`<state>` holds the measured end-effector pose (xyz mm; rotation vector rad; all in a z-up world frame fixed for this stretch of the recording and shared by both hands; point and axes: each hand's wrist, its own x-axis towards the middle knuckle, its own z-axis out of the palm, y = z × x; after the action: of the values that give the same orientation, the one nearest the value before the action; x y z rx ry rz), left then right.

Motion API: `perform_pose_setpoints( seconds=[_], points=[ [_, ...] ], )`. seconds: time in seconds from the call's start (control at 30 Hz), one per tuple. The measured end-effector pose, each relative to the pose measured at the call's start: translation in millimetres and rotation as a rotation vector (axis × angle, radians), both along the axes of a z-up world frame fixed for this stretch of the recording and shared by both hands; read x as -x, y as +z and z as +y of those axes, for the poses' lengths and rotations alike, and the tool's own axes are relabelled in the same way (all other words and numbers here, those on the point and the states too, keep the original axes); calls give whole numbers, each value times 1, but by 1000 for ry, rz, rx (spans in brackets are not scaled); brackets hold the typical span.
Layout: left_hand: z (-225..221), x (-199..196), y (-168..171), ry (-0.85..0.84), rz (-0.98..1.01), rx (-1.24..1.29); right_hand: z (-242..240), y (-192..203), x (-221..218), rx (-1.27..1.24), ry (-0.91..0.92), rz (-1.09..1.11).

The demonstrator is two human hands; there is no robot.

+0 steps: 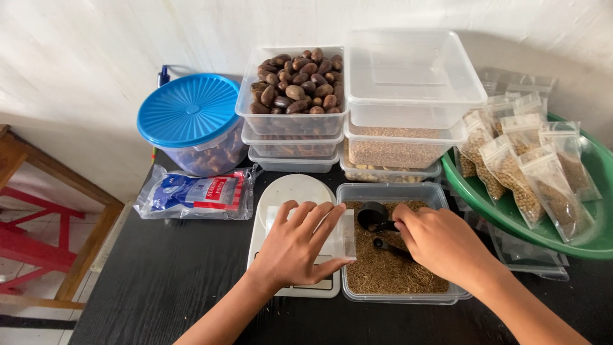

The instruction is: Weighing and bagging soybeans into small plastic pouches using a scoop and a digital scale.

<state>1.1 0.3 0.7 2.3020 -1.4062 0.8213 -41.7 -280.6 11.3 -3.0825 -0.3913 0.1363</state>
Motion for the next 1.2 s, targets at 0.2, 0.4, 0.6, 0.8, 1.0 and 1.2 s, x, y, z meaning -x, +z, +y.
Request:
perform_pose_setpoints(
  seconds=[0.2,0.4,0.6,0.8,1.0,1.2],
  points=[
    [0,3,3,-11,16,29,3,-15,2,-7,-10,-87],
    [0,4,5,-6,11,32,18,-20,7,-72,133,11],
    [0,5,8,-19,26,34,16,7,18,-102,123,241],
    [0,6,8,-22,33,44,22,34,25,-208,14,386],
    [0,4,7,-27,23,44,30,56,20,-257,-186,540],
    [1,6,6,2,55,25,14,50,5,-545,-428,649]
  ],
)
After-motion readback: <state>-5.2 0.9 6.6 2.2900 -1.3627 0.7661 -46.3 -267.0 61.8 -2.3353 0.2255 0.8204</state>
